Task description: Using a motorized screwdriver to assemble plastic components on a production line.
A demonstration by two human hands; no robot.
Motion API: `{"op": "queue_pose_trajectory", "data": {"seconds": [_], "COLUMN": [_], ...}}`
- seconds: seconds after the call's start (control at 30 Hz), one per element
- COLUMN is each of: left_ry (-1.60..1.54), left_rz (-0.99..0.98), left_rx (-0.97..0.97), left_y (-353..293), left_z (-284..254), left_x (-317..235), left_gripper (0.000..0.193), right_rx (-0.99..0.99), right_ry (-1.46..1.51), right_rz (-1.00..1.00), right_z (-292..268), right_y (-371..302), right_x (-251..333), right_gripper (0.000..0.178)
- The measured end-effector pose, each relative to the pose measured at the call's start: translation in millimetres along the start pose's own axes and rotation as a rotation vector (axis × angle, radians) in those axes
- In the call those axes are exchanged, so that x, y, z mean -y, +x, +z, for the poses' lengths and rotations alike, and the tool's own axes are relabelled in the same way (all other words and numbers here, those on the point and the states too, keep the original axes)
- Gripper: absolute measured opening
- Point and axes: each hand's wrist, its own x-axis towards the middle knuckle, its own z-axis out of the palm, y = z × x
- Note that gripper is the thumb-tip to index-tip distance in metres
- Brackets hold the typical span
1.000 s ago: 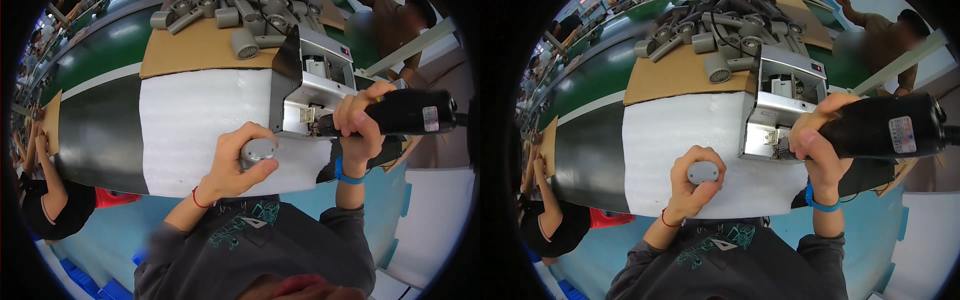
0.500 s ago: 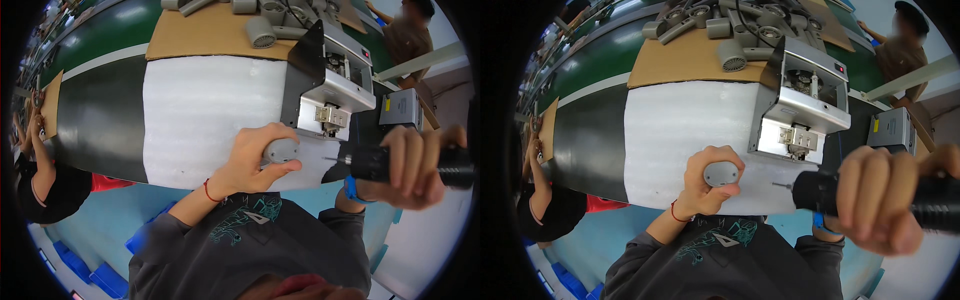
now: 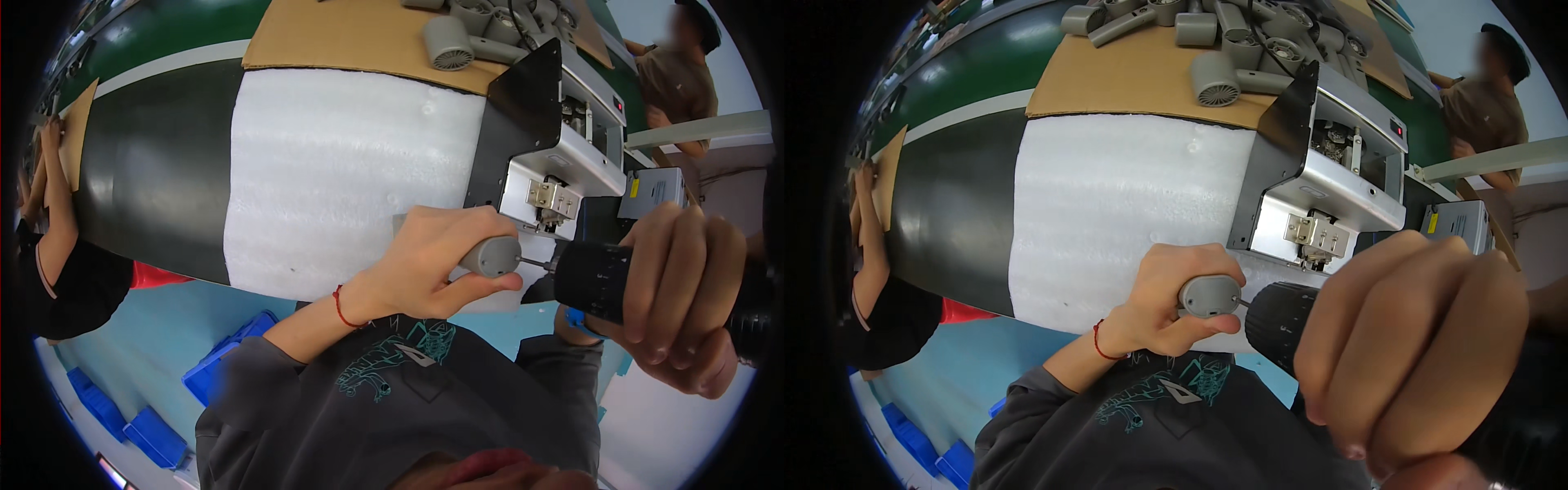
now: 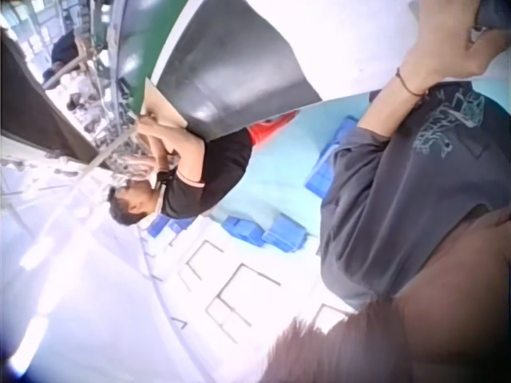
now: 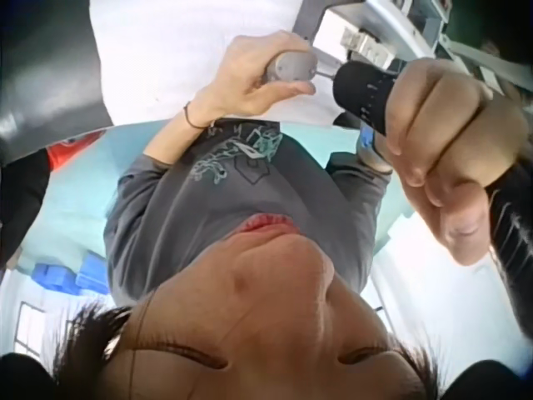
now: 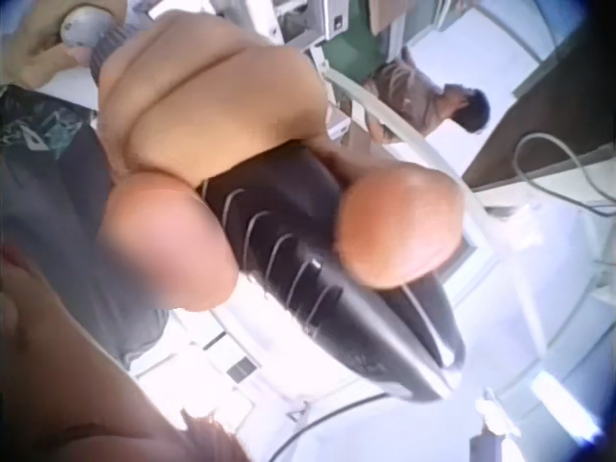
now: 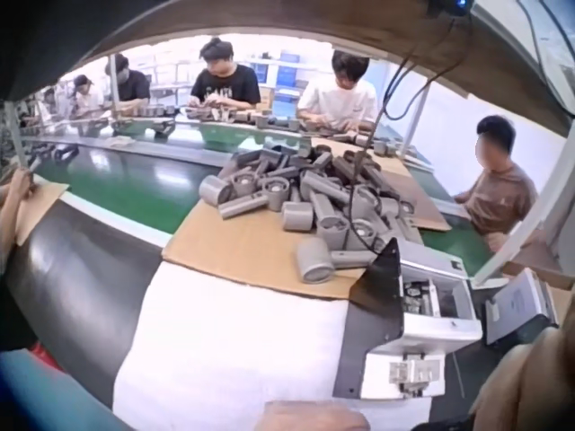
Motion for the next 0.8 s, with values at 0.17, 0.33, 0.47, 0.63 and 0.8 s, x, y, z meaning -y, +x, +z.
{"op": "queue_pose_trajectory", "data": {"seconds": [0.17,0.33,0.47,0.63,0.8], "left_ry": [0.011,0.012,0.045,0.059,0.083], "left_rz": [0.03,-0.052,-0.054,-0.055,-0.047], "left_rx": [-0.037,-0.053,-0.043,-0.04,-0.049], "left_y": [0,0,1,0,-3], "left_z": [1,2,7,7,6], "left_x": [2,-4,-3,0,3], "left_gripper": [0.037,0.03,0.031,0.038,0.046], "right_rx": [-0.058,-0.112,-0.158,-0.286,-0.501], "right_ry": [-0.011,-0.02,-0.04,-0.067,-0.221], "right_rz": [-0.019,-0.057,-0.095,-0.284,-0.226], "right_z": [8,17,14,5,-17], "right_y": [7,11,6,-25,-62], "right_x": [-8,-16,-16,-6,-20], "right_gripper": [0.016,0.017,0.023,0.029,0.05]}}
